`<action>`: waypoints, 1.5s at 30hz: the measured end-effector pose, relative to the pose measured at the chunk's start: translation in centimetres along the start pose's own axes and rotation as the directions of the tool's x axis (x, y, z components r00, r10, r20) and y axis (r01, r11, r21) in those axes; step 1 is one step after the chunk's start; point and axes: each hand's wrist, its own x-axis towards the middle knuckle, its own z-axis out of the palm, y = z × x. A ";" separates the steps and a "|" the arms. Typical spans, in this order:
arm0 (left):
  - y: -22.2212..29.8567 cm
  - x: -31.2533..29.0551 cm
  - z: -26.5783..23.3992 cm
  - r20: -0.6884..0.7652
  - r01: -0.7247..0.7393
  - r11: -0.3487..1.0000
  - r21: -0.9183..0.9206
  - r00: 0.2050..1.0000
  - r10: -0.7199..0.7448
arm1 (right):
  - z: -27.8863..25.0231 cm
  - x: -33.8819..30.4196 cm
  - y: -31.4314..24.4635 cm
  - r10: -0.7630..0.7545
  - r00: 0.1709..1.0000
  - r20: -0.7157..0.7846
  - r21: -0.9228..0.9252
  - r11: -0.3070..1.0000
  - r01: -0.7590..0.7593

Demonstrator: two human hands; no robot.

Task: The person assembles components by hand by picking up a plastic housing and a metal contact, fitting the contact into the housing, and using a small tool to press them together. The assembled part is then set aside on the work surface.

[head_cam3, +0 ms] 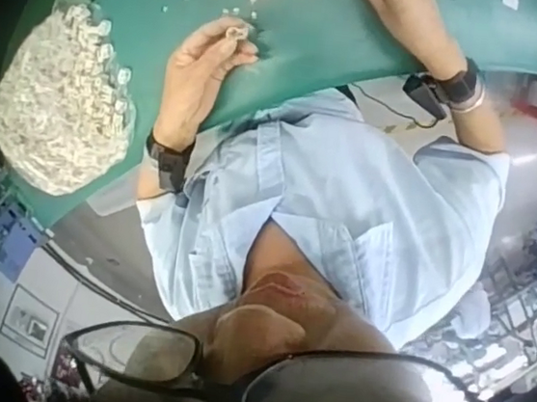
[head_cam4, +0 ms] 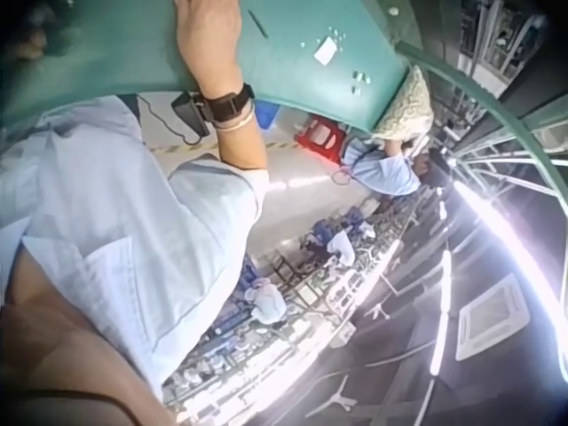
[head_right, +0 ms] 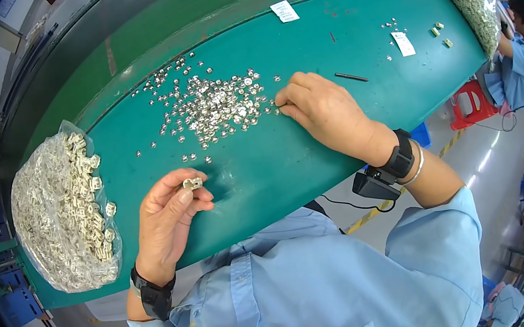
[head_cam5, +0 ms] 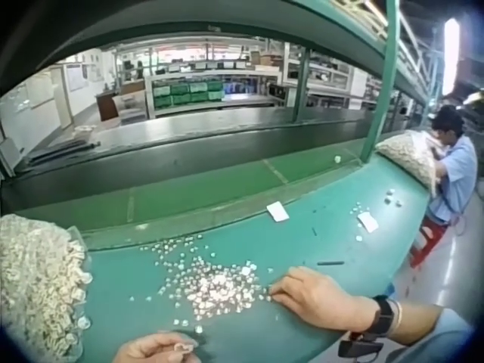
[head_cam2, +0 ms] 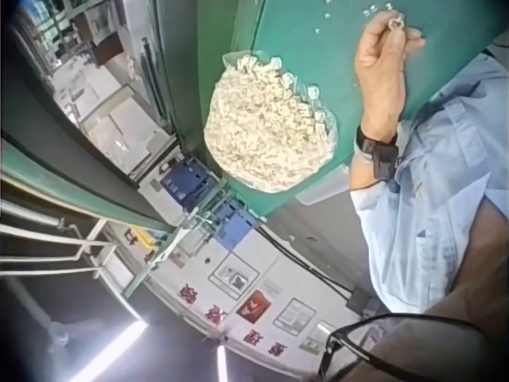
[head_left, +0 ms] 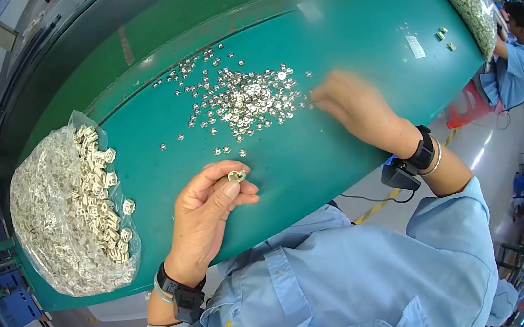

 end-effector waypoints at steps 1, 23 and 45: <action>0.0 0.1 0.4 -0.015 -0.012 1.000 0.005 1.000 0.013 | -0.2 -0.3 0.1 0.025 1.000 -0.012 0.022 0.999 -0.025; -2.9 -1.9 1.5 -0.159 -0.136 0.980 0.147 0.975 0.159 | 0.1 0.1 -0.1 0.037 0.994 0.107 -0.114 0.993 -0.024; -4.0 -1.4 1.5 -0.120 -0.219 0.956 0.197 0.962 0.245 | 1.1 -3.2 -1.8 0.032 0.999 -0.020 -0.323 0.946 -0.037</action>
